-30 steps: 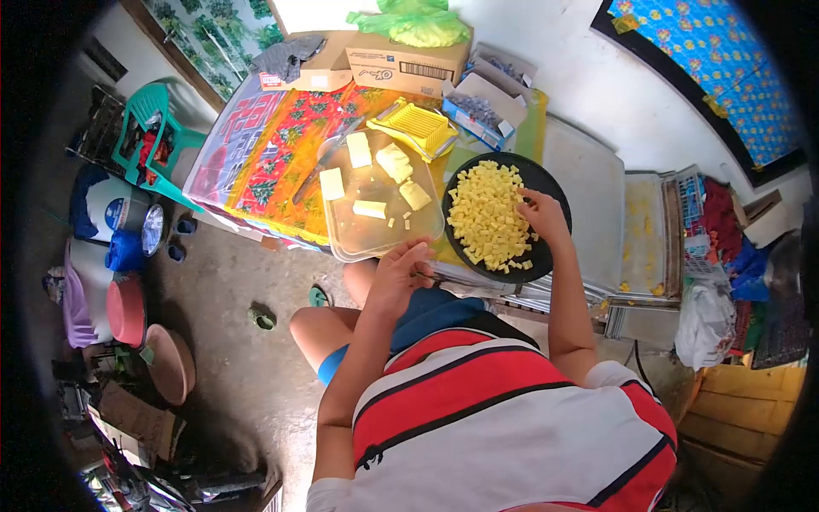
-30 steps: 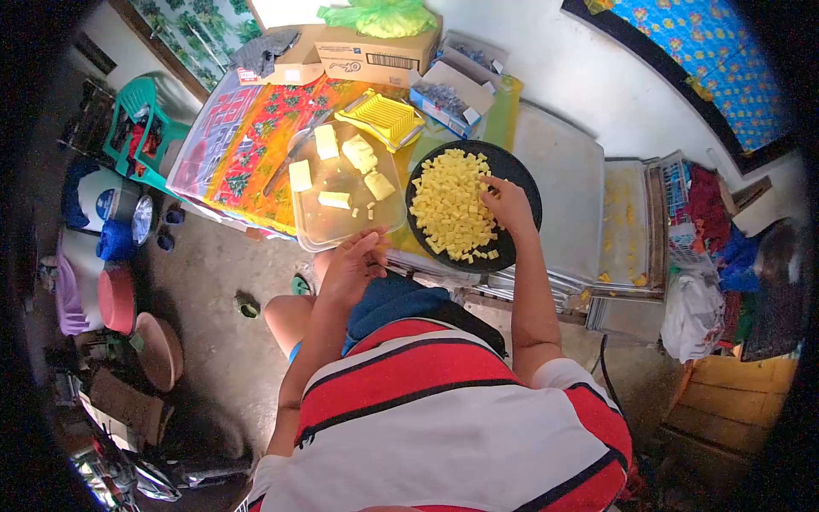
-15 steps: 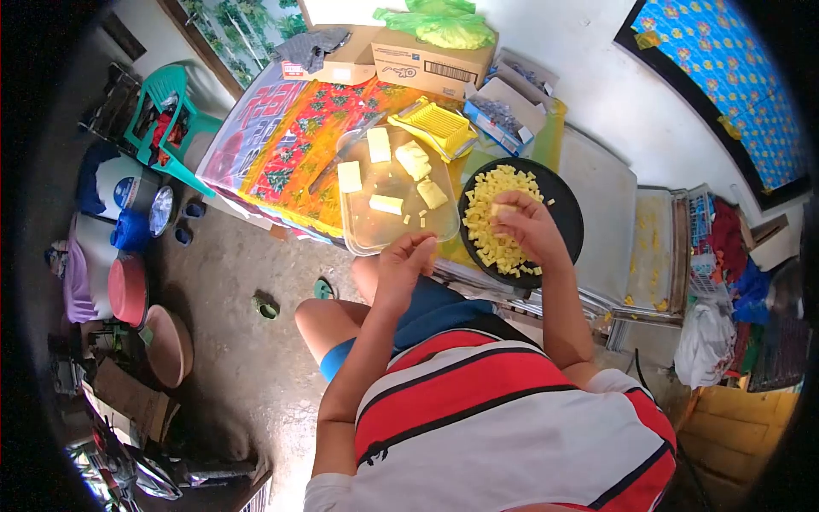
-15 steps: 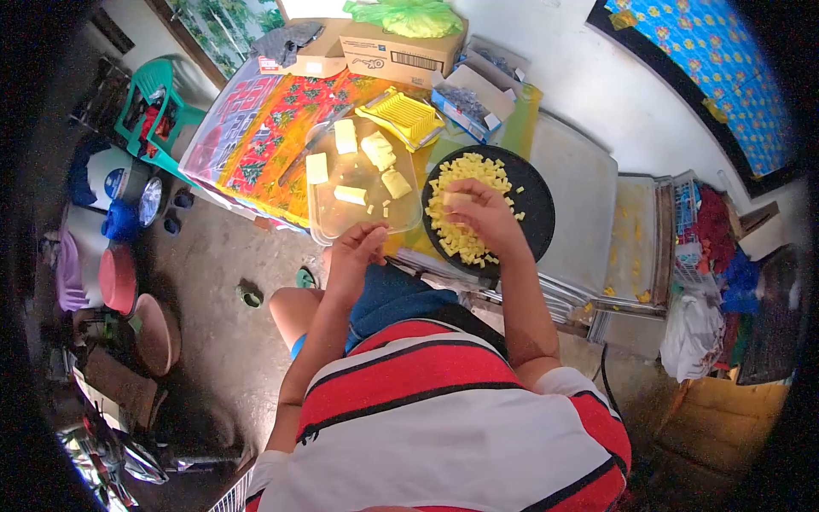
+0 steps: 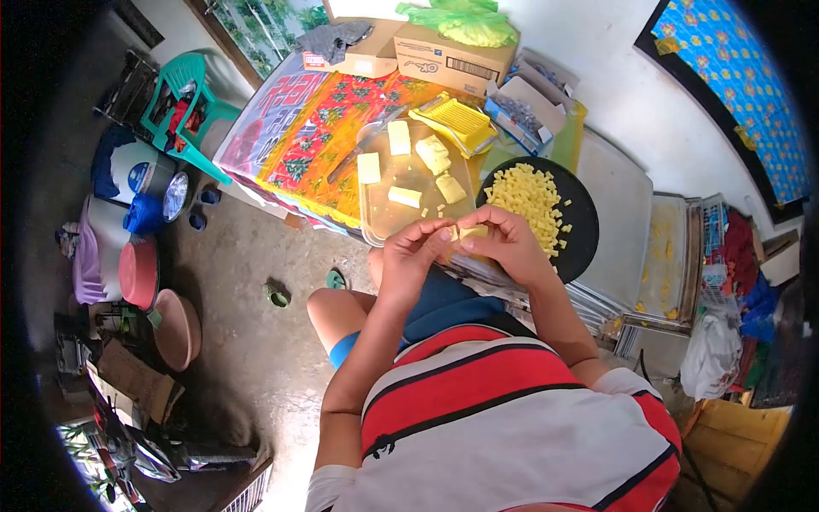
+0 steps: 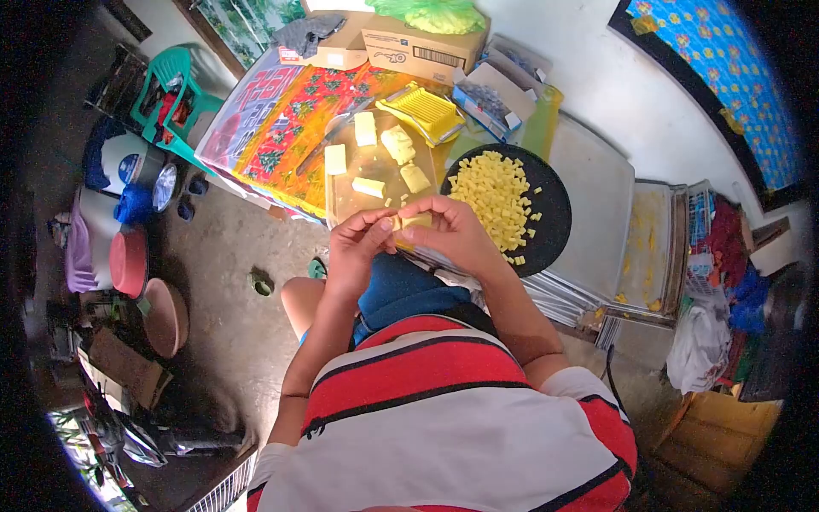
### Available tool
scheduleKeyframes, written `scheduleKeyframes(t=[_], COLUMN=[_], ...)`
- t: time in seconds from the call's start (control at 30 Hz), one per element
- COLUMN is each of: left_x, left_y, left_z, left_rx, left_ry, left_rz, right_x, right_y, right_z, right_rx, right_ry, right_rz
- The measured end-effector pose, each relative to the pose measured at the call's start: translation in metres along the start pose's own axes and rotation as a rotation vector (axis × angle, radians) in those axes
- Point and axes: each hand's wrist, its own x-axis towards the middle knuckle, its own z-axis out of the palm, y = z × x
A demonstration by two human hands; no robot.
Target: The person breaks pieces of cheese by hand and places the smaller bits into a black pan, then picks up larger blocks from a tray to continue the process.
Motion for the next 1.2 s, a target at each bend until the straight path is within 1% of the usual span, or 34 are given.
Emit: scheduleKeyframes(t=[0.03,0.13,0.23,0.33,0.43,0.53,0.63,0.73,0.83,1.03,1.13,1.2], left_x=[0.0,0.002,0.002,0.002,0.001,-0.002,-0.003,-0.003,-0.001,-0.005,-0.007,-0.007], left_y=[0.001,-0.005,-0.005,-0.002,-0.01,-0.013,-0.011,-0.009,-0.01,-0.012,-0.014,-0.013], left_z=[-0.001,-0.003,0.0,0.006,0.005,0.008,0.005,0.001,-0.004,-0.009,-0.008,-0.008], left_rx=[-0.032,-0.197,-0.267,-0.305,-0.301,-0.29,-0.252,-0.135,0.014,-0.019,-0.041,-0.068], left_ry=[0.003,-0.045,-0.011,0.039,0.024,0.014,-0.017,-0.105,-0.123,-0.114,-0.086,-0.08], left_rz=[-0.046,-0.105,-0.146,-0.162,-0.193,-0.203,-0.18,-0.098,-0.044,-0.102,-0.102,-0.138], right_x=[0.0,-0.001,-0.003,-0.006,-0.004,-0.002,-0.004,-0.007,-0.009,-0.01,-0.009,-0.009], right_y=[0.0,-0.003,-0.001,0.006,0.02,0.02,0.012,-0.001,-0.017,-0.001,0.002,-0.003], right_z=[-0.001,0.003,-0.002,0.001,0.006,0.0,0.004,0.003,0.006,0.007,0.008,0.011], right_rx=[0.039,0.177,0.05,-0.03,-0.096,-0.477,-0.554,-0.707,-0.769,-0.304,-0.498,-0.603], right_ry=[-0.001,0.07,0.096,0.08,0.159,0.204,0.209,0.098,-0.04,0.032,0.015,0.005], right_rz=[0.001,0.015,0.022,-0.026,-0.162,-0.261,-0.31,-0.33,-0.235,-0.083,-0.214,-0.285])
